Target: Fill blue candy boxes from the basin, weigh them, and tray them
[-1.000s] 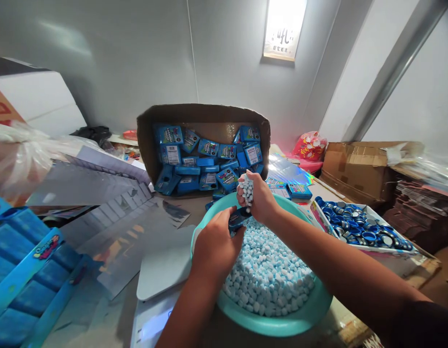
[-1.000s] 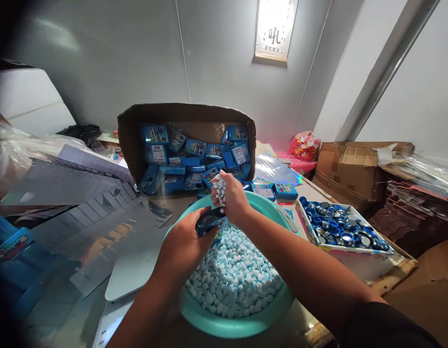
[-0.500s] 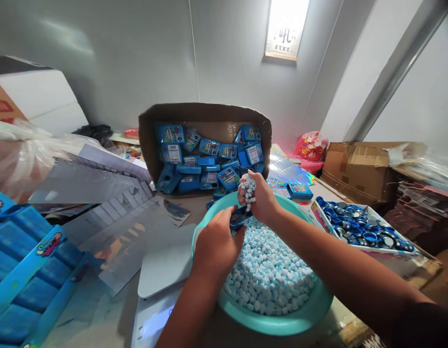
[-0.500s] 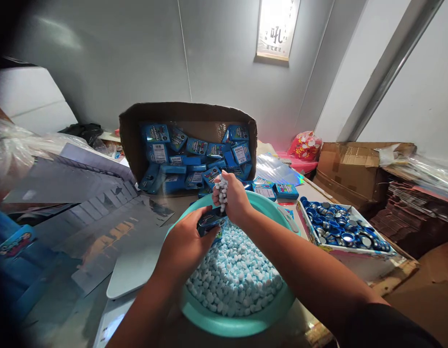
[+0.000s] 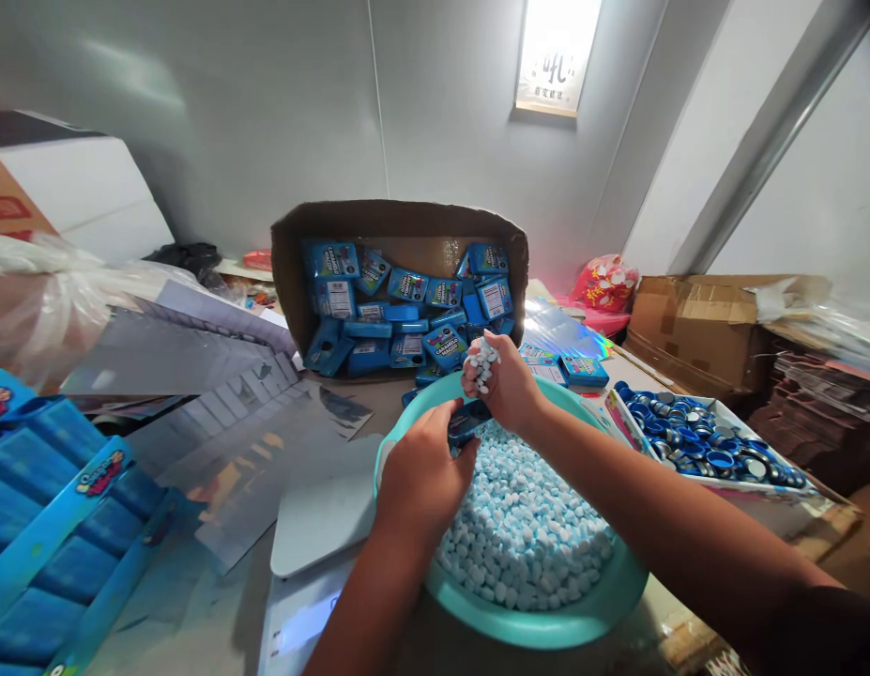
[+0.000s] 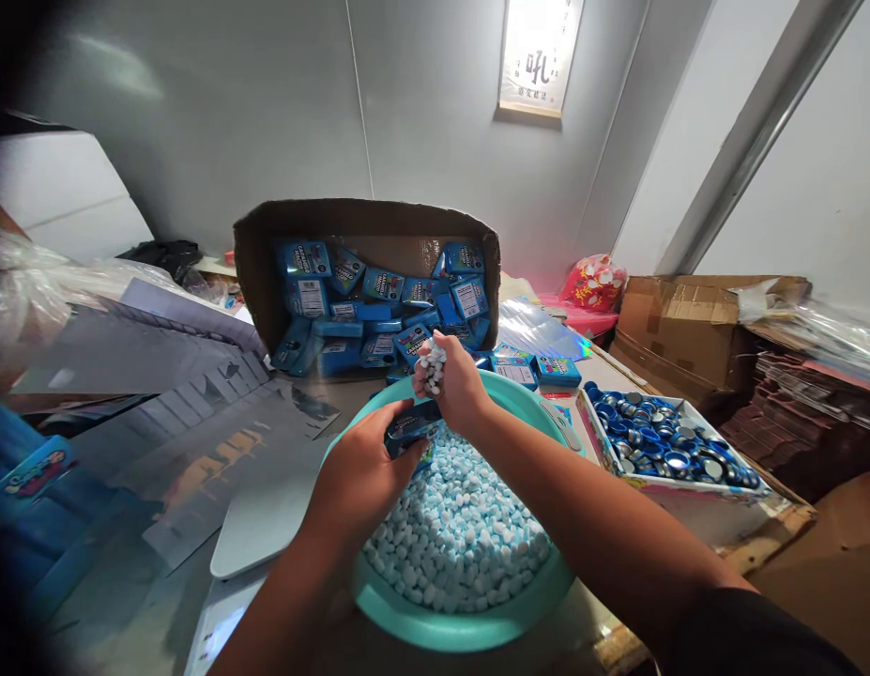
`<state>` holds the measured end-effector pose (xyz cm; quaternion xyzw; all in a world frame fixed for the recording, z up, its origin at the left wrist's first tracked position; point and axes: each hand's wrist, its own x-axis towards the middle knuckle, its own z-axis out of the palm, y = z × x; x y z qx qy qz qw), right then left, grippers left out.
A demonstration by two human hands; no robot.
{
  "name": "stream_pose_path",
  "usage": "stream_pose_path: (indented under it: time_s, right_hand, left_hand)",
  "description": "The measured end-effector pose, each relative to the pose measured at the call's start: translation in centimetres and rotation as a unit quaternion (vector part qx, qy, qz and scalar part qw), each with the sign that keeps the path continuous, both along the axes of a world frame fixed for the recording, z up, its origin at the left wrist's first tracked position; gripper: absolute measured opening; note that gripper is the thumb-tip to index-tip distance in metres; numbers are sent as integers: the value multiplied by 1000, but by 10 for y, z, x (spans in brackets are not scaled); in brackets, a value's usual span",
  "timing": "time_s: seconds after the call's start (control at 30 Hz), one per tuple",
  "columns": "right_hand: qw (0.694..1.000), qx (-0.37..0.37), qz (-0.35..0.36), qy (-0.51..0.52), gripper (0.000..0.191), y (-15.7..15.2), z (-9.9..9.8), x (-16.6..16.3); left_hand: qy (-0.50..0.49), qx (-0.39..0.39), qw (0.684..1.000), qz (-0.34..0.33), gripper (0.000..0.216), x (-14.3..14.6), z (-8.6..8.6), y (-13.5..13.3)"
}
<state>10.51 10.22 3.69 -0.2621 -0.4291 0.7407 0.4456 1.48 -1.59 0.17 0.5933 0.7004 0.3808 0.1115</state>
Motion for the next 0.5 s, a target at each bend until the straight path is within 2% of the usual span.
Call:
stream_pose_path:
  time_s: [0.2,0.4,0.5]
  right_hand:
    - [1000,10,22,-3,25,-1,1,0]
    - [1000,17,-22,5,23,-5,-1,-1]
    - [1000,25,-13,9,24,-5,-3,0]
  left_hand:
    - [11,-14,1000,3,43,1,2,-1]
    - [5,-10,1000,0,43,0,0,-1]
    - [1,-14,1000,0,42,0,0,-1]
